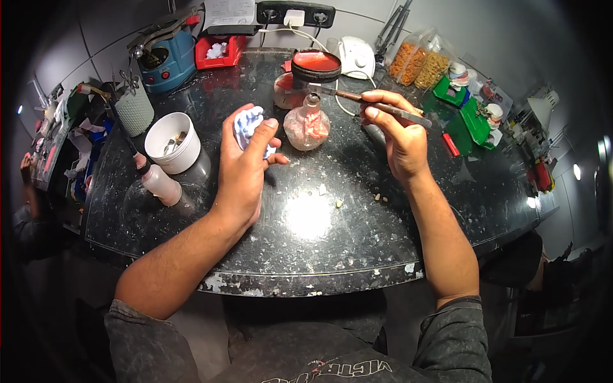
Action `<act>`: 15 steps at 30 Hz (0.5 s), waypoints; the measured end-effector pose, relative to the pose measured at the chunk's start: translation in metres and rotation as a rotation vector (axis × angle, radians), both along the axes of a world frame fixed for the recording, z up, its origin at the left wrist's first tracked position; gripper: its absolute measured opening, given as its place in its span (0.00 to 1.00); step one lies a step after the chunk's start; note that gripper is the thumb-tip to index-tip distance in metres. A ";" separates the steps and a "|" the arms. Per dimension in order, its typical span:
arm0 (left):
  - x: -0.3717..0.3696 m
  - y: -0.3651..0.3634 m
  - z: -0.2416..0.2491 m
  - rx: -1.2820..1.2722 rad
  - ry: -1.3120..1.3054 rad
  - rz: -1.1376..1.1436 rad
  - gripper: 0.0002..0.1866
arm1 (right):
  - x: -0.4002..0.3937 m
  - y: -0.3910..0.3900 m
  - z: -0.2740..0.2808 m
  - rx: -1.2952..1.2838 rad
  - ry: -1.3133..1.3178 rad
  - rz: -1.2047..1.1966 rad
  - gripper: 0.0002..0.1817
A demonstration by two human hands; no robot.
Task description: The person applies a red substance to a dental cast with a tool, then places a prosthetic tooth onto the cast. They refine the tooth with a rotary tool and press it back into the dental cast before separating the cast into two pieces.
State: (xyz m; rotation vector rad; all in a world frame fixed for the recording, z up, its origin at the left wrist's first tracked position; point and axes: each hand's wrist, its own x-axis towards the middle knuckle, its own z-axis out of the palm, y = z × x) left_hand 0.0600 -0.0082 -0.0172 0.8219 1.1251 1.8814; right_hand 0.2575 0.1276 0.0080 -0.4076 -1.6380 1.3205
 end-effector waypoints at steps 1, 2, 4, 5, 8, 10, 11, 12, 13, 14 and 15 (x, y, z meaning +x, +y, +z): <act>-0.001 0.000 0.002 0.004 -0.038 0.009 0.26 | -0.001 -0.001 0.001 0.000 0.000 0.001 0.13; -0.003 0.000 0.004 0.008 -0.076 0.018 0.27 | -0.003 -0.003 0.003 -0.009 0.025 -0.010 0.13; -0.008 0.001 -0.001 0.057 -0.116 -0.009 0.28 | -0.003 -0.003 0.003 -0.017 0.052 -0.022 0.12; -0.010 0.001 -0.003 0.111 -0.168 -0.065 0.28 | -0.003 -0.001 0.002 -0.022 0.055 -0.036 0.13; -0.009 0.001 -0.004 0.149 -0.198 -0.105 0.28 | -0.004 0.000 0.001 -0.028 0.071 -0.070 0.15; -0.005 0.001 -0.002 0.134 -0.177 -0.089 0.28 | -0.004 0.000 0.001 -0.048 0.089 -0.075 0.16; 0.000 0.000 0.003 0.118 -0.125 -0.052 0.29 | -0.003 0.000 0.001 -0.047 0.090 -0.076 0.16; 0.002 -0.001 0.006 0.103 -0.073 -0.015 0.31 | -0.003 0.000 0.001 -0.053 0.089 -0.081 0.16; 0.000 0.000 0.003 0.123 -0.041 -0.035 0.33 | -0.003 0.001 0.001 -0.059 0.088 -0.085 0.16; -0.001 0.002 0.000 0.123 -0.040 -0.035 0.33 | -0.003 0.000 0.001 -0.058 0.088 -0.085 0.16; -0.002 0.003 -0.004 0.164 0.053 -0.041 0.33 | -0.003 0.000 0.001 -0.058 0.083 -0.088 0.16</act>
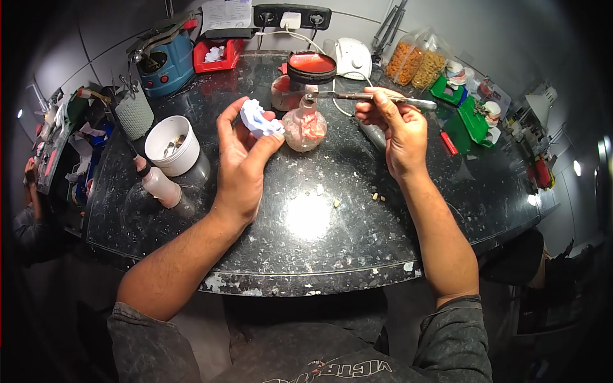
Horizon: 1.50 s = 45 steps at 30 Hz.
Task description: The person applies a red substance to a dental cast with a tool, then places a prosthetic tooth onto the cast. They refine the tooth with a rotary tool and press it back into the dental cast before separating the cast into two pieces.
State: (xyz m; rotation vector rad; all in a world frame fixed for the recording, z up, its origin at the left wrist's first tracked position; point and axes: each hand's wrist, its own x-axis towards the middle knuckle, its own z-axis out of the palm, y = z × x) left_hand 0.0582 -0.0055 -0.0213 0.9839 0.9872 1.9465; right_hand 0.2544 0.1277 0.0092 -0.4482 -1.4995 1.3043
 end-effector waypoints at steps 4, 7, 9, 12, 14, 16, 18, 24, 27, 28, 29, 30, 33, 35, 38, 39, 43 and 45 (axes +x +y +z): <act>0.001 -0.001 0.000 0.068 0.127 -0.013 0.35 | 0.000 0.001 0.000 0.004 -0.004 -0.008 0.16; 0.003 -0.004 0.003 0.064 0.166 -0.008 0.36 | 0.001 0.001 0.001 0.008 -0.013 0.002 0.16; 0.005 -0.004 0.004 0.060 0.167 -0.009 0.36 | 0.001 0.000 0.002 0.027 0.016 0.013 0.16; 0.006 -0.004 0.005 0.070 0.154 -0.033 0.36 | 0.000 -0.001 0.005 0.064 0.056 0.011 0.17; 0.007 -0.004 0.004 0.063 0.150 -0.049 0.35 | 0.001 0.001 0.005 0.094 0.049 0.021 0.16; 0.007 -0.002 0.003 0.059 0.137 -0.058 0.35 | 0.001 0.001 0.004 0.106 0.030 -0.006 0.16; 0.007 -0.002 0.002 0.052 0.124 -0.070 0.35 | 0.002 0.002 0.002 0.102 0.018 -0.023 0.15; 0.004 0.000 0.000 0.022 0.143 -0.083 0.34 | 0.007 0.004 0.005 0.085 0.058 -0.027 0.14; 0.004 0.000 0.000 0.019 0.143 -0.077 0.34 | 0.009 0.005 0.006 0.106 0.062 -0.039 0.13; 0.004 0.001 0.000 0.018 0.130 -0.084 0.34 | 0.011 0.008 0.005 0.106 0.063 -0.039 0.13; 0.004 0.001 0.000 0.017 0.116 -0.092 0.34 | 0.014 0.012 0.004 0.125 0.082 -0.029 0.13; 0.004 0.001 0.000 0.018 0.117 -0.092 0.34 | 0.015 0.015 0.003 0.145 0.101 -0.020 0.13; 0.004 0.001 0.000 0.003 0.088 -0.093 0.33 | 0.012 0.014 0.006 0.100 0.164 -0.052 0.12; 0.003 0.002 -0.003 0.002 0.083 -0.102 0.33 | 0.010 0.016 0.011 0.098 0.159 -0.062 0.11; 0.002 0.002 -0.002 -0.008 0.087 -0.097 0.33 | 0.002 0.022 0.023 0.134 0.139 -0.122 0.11; 0.002 0.003 -0.003 -0.005 0.087 -0.099 0.33 | -0.001 0.025 0.028 0.137 0.139 -0.125 0.11; 0.002 0.004 -0.005 -0.008 0.039 -0.116 0.33 | -0.009 0.035 0.036 0.214 -0.017 -0.071 0.10; 0.001 0.004 -0.006 -0.008 0.029 -0.115 0.34 | -0.014 0.032 0.038 0.280 -0.124 -0.080 0.10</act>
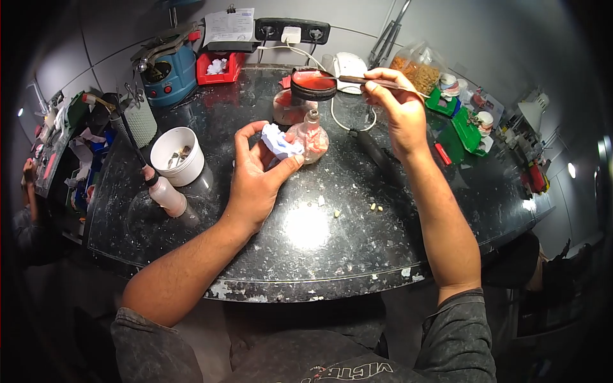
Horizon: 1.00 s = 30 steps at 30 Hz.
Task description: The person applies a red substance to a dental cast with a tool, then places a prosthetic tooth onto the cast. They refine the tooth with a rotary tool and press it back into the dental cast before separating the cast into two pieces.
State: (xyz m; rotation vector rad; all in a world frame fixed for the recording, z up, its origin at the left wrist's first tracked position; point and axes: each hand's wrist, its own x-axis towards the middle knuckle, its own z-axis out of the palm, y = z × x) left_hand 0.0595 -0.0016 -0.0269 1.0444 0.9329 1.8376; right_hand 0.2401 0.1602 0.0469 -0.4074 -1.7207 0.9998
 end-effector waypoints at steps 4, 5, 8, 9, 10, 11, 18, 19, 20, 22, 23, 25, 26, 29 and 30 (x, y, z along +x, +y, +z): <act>0.001 -0.001 0.001 0.001 -0.005 -0.018 0.34 | -0.003 -0.008 0.002 0.000 -0.032 0.014 0.09; 0.002 -0.002 0.001 0.000 -0.006 -0.025 0.34 | -0.003 -0.007 0.001 -0.003 -0.038 0.024 0.08; 0.002 -0.002 0.000 -0.004 0.011 -0.023 0.35 | -0.001 -0.006 0.002 0.010 -0.053 0.028 0.09; 0.003 -0.003 0.000 -0.004 0.010 -0.022 0.35 | -0.001 -0.006 0.001 0.010 -0.053 0.029 0.09; 0.003 -0.003 0.001 -0.007 -0.003 -0.036 0.35 | -0.001 -0.006 0.001 -0.002 -0.044 0.041 0.09; 0.003 -0.003 0.001 -0.010 -0.014 -0.052 0.35 | 0.000 -0.007 0.000 -0.014 -0.034 0.052 0.10; 0.007 -0.005 0.002 0.049 -0.077 -0.171 0.37 | 0.023 -0.017 -0.018 -0.435 0.241 0.246 0.15; 0.007 -0.008 0.004 0.062 -0.054 -0.187 0.37 | 0.025 -0.018 -0.026 -0.435 0.231 0.241 0.16; 0.008 -0.009 0.006 0.073 -0.030 -0.204 0.38 | 0.026 -0.020 -0.031 -0.426 0.211 0.230 0.16; 0.012 -0.010 0.009 0.097 -0.042 -0.220 0.38 | 0.027 -0.026 -0.037 -0.440 0.224 0.190 0.15; 0.013 -0.010 0.010 0.125 -0.053 -0.237 0.38 | 0.030 -0.026 -0.039 -0.449 0.227 0.189 0.15; 0.013 -0.011 0.011 0.117 -0.018 -0.232 0.39 | 0.034 -0.026 -0.043 -0.423 0.228 0.194 0.15; 0.013 -0.011 0.012 0.118 0.015 -0.226 0.39 | 0.035 -0.027 -0.043 -0.430 0.232 0.194 0.15; 0.012 -0.012 0.010 0.055 0.137 -0.130 0.41 | 0.032 -0.031 -0.041 -0.392 0.270 0.117 0.13; 0.012 -0.011 0.010 0.028 0.230 -0.052 0.41 | 0.032 -0.031 -0.041 -0.397 0.276 0.113 0.13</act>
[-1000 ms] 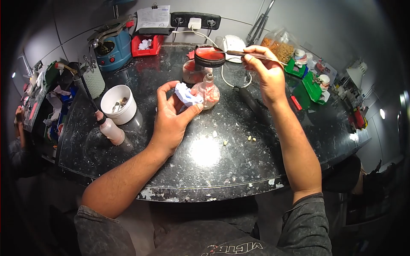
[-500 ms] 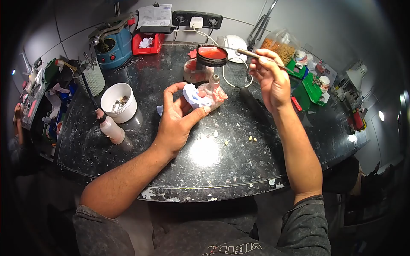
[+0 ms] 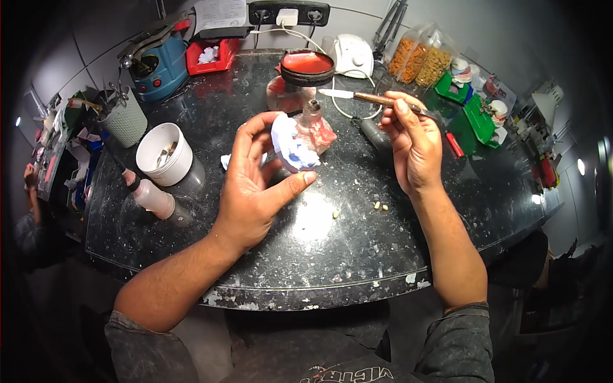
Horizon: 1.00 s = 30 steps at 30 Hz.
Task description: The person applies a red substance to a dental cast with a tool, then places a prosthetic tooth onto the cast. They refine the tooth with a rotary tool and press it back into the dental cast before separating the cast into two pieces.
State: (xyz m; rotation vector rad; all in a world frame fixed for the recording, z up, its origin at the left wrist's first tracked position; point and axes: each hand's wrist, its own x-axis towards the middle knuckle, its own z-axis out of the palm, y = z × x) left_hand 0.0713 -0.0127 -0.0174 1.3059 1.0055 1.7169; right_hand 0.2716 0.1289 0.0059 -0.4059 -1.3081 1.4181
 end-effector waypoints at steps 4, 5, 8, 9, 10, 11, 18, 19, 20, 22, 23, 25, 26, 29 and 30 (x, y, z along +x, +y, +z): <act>0.003 -0.002 0.005 -0.053 -0.057 0.019 0.40 | 0.001 0.001 -0.001 0.022 -0.005 -0.015 0.14; 0.002 -0.002 0.004 -0.075 -0.063 0.014 0.39 | 0.000 0.000 -0.001 0.031 -0.013 -0.015 0.14; 0.003 -0.002 0.007 -0.110 -0.065 0.004 0.38 | 0.000 -0.001 0.000 0.040 -0.026 -0.012 0.14; 0.004 -0.003 0.008 -0.121 -0.062 -0.004 0.38 | -0.001 -0.002 0.000 0.042 -0.031 -0.014 0.14; 0.003 -0.003 0.009 -0.122 -0.063 0.000 0.38 | -0.001 -0.001 -0.001 0.041 -0.031 -0.010 0.14; 0.003 -0.002 0.009 -0.135 -0.061 -0.006 0.38 | -0.001 -0.001 -0.001 0.051 -0.037 -0.013 0.14; 0.000 0.001 0.005 -0.109 -0.036 -0.002 0.35 | -0.003 -0.003 -0.001 0.066 -0.095 -0.026 0.13; 0.000 0.001 0.004 -0.110 -0.037 -0.002 0.35 | -0.004 -0.004 -0.001 0.065 -0.096 -0.025 0.13; -0.001 0.001 0.004 -0.106 -0.020 0.000 0.35 | -0.004 -0.004 -0.001 0.067 -0.101 -0.028 0.13; -0.002 0.001 0.003 -0.105 -0.004 0.003 0.35 | -0.004 -0.004 -0.002 0.067 -0.106 -0.029 0.13; -0.002 0.001 0.002 -0.096 0.004 0.005 0.36 | -0.003 -0.003 -0.002 0.059 -0.083 -0.004 0.13; -0.002 0.001 0.002 -0.090 0.009 0.009 0.36 | 0.000 -0.003 -0.001 0.064 -0.025 0.049 0.12; -0.003 0.000 0.003 -0.108 -0.008 -0.008 0.38 | 0.001 -0.004 -0.001 0.062 -0.027 0.052 0.12; -0.003 -0.001 0.006 -0.126 -0.009 -0.026 0.38 | 0.003 -0.009 0.002 0.118 -0.005 0.186 0.12; -0.003 0.000 0.006 -0.125 0.010 -0.033 0.37 | 0.003 -0.010 0.002 0.117 -0.006 0.188 0.12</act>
